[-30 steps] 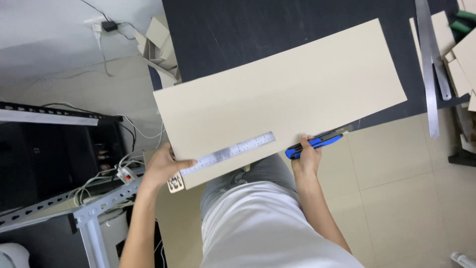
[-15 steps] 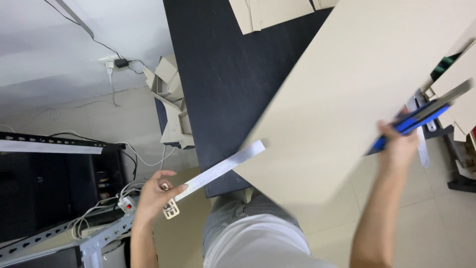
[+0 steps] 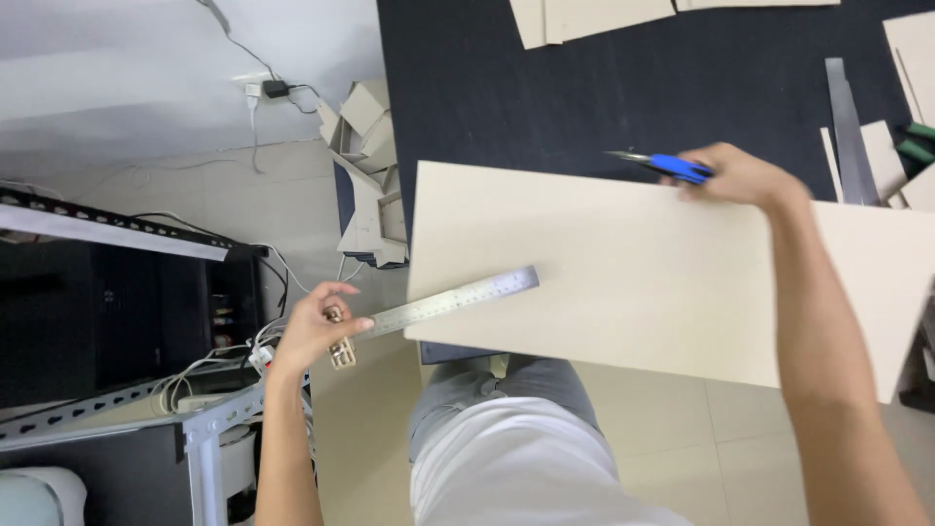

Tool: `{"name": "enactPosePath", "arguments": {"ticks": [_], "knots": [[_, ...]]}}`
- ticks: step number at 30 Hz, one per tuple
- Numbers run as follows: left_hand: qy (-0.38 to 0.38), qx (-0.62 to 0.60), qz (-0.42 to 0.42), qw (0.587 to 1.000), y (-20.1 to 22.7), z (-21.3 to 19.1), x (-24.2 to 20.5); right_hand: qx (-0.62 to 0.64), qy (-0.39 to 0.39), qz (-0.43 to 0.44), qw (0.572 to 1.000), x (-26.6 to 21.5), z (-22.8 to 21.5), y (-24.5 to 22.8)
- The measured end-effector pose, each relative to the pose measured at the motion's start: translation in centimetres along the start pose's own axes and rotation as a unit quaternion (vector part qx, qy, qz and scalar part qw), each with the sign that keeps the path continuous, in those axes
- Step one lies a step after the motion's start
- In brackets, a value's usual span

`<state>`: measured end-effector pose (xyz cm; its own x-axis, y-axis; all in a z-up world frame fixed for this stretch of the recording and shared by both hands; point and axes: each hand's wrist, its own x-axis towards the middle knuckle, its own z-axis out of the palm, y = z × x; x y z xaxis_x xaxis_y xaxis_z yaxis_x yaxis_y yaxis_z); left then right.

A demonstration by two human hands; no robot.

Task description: Measuring and cutting cardboard sheets with a utility knife and a metal ruler on a workbench

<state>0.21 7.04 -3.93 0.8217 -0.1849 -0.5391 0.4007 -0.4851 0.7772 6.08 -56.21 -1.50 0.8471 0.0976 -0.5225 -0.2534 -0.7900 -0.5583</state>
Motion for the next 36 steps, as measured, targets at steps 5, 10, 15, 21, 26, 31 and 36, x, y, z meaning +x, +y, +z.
{"name": "enactPosePath", "arguments": {"ticks": [5,10,15,21,26,31,36], "knots": [[-0.005,0.069,0.012,0.998,-1.1,-0.2,6.4,-0.340,0.142,-0.100,0.924,7.4,3.9,-3.7],[0.010,0.076,-0.001,0.997,0.1,-2.4,13.6,-0.172,0.334,-0.164,0.912,6.3,9.0,0.4],[0.011,0.074,0.068,0.995,-0.9,-4.6,21.4,0.136,0.394,0.054,0.908,0.7,15.7,6.8],[-0.030,0.049,0.069,0.996,0.0,-3.2,24.2,0.266,0.359,0.066,0.892,-3.1,15.7,5.1],[-0.040,0.041,0.073,0.996,0.5,-2.5,24.2,0.239,0.339,0.117,0.902,-3.1,15.0,4.2],[-0.021,0.046,0.077,0.996,0.0,-1.7,23.9,0.189,0.370,0.164,0.895,2.2,20.0,8.2],[-0.003,0.103,0.040,0.994,0.3,-1.3,24.0,0.116,0.207,0.118,0.964,0.3,19.1,-17.4]]}}
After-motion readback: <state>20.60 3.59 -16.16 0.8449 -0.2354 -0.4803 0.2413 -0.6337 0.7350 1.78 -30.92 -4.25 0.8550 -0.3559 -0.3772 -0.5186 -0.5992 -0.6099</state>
